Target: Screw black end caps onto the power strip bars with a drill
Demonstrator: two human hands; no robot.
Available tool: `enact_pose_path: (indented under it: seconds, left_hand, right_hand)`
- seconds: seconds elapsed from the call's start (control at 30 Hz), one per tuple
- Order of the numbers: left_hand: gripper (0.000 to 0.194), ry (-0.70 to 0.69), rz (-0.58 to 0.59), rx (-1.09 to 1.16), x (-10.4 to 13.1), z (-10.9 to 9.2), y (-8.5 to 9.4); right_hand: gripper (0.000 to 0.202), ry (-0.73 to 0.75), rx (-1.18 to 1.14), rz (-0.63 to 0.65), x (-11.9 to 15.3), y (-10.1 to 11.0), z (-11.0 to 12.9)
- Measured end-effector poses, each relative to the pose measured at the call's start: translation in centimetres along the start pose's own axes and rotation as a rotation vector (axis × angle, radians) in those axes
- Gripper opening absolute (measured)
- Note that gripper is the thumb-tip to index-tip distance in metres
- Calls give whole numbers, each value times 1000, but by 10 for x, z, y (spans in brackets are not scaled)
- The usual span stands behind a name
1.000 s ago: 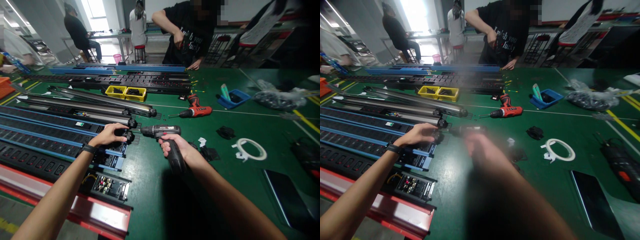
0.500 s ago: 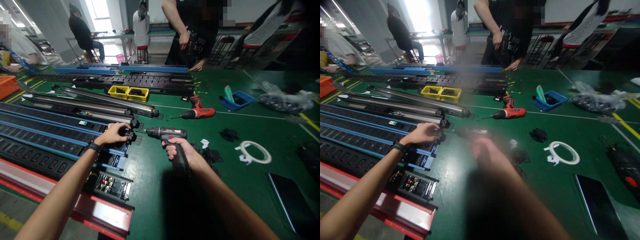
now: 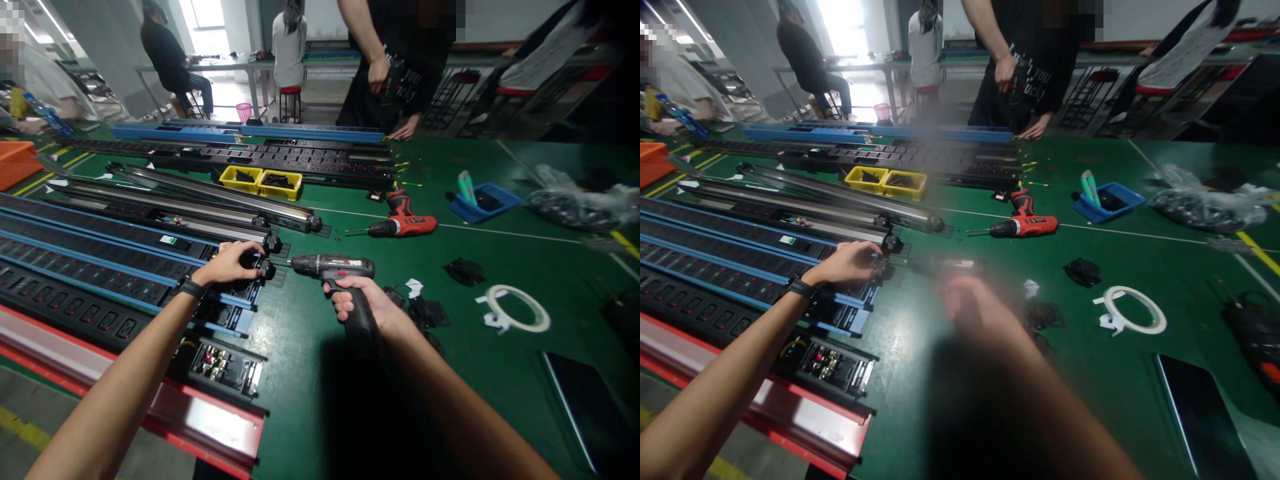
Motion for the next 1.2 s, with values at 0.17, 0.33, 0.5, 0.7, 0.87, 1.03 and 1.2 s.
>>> enact_pose_path:
  seconds: [0.17,0.33,0.5,0.7,0.87,1.03,1.2]
  left_hand:
    - [49,4,10,12,1,-3,1]
    - [48,9,5,-13,1,-1,1]
    - [53,41,-13,-76,0,2,-5]
    - [51,80,0,-177,-1,2,-12]
    - [45,76,-11,-181,-1,1,-12]
    - [43,81,1,-183,0,-1,-12]
    - [45,81,-7,-186,0,-1,-12]
  right_hand:
    - [18,-10,-10,27,-3,1,-4]
    - [23,-19,-42,44,-5,1,-7]
    - [24,-27,-106,60,-7,4,-11]
    - [22,-34,-189,40,-8,6,-14]
    - [24,-16,-147,9,-5,6,-12]
    - [24,-21,-132,26,-4,5,-13]
    - [22,-19,-76,38,-3,0,-11]
Point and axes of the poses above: each hand's wrist, its own x-axis away from the middle knuckle, its own y-axis out of the back of the hand, z = x × y, the point moved 8 cm from there along -x, towards the middle knuckle, and after that the axes turned 3 degrees about z, right-handed, at the moved point
